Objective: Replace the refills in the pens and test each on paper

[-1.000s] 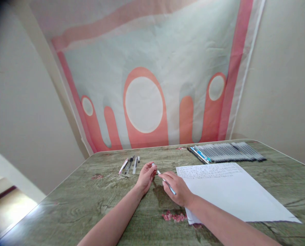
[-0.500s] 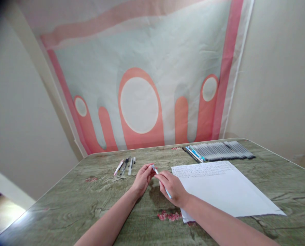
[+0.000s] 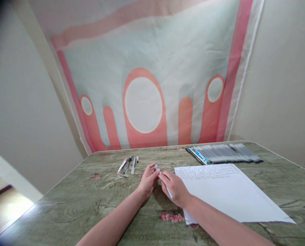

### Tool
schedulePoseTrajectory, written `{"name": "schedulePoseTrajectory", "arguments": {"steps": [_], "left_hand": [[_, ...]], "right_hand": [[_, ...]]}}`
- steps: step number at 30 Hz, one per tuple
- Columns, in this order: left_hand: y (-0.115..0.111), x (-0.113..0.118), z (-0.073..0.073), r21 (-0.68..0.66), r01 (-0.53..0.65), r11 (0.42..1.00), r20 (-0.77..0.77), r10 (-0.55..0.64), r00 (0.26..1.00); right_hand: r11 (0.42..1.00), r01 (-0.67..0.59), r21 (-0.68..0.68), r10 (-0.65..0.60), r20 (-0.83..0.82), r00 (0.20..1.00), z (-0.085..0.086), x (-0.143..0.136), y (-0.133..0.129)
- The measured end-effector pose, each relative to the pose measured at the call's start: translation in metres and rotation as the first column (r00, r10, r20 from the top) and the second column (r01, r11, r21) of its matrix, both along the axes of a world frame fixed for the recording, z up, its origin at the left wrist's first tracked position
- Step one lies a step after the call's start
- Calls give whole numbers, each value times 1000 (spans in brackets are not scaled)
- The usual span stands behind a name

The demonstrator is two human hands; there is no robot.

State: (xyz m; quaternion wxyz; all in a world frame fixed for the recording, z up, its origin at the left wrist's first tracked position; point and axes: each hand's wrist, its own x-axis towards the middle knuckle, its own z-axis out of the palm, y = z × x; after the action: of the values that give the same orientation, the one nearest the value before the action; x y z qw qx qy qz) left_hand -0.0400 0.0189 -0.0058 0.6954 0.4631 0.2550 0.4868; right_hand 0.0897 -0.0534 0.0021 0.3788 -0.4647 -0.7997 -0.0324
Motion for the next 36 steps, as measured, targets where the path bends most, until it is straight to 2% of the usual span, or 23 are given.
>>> {"name": "schedulePoseTrajectory", "arguments": {"steps": [3, 6, 9, 11, 15, 19, 21, 24, 26, 31, 36], "left_hand": [[2, 0, -3, 6, -47, 999, 4, 47, 999], [12, -4, -4, 18, -159, 987, 21, 159, 987], [23, -11, -7, 22, -274, 962, 33, 273, 962], [28, -15, -8, 33, -312, 949, 16, 312, 950], [31, -16, -9, 120, -302, 946, -46, 309, 950], [30, -14, -11, 170, -244, 955, -70, 259, 963], [31, -14, -14, 195, -243, 950, -94, 265, 960], [32, -13, -20, 256, -237, 937, -152, 281, 947], [33, -12, -24, 293, -218, 931, -185, 279, 942], [32, -12, -24, 291, -214, 933, -211, 281, 936], [34, -13, -25, 322, -204, 925, -235, 287, 929]], "right_hand": [[999, -43, -11, 43, -5, 999, 3, 1, -4], [999, -49, -5, 49, -42, 998, 6, 2, -9], [1000, 5, -13, -7, -109, 994, 4, 3, -9], [995, 70, -66, -79, -139, 987, 0, 6, -4], [954, 182, -239, -204, -69, 977, -4, 20, 11], [912, 264, -315, -263, 48, 964, 2, 48, 30], [864, 375, -337, -348, 140, 927, 6, 64, 40], [712, 609, -349, -523, 315, 792, 7, 90, 53], [634, 690, -348, -589, 361, 723, 7, 105, 60], [515, 782, -351, -680, 388, 622, 4, 128, 65], [454, 812, -368, -710, 401, 578, -1, 134, 63]]}}
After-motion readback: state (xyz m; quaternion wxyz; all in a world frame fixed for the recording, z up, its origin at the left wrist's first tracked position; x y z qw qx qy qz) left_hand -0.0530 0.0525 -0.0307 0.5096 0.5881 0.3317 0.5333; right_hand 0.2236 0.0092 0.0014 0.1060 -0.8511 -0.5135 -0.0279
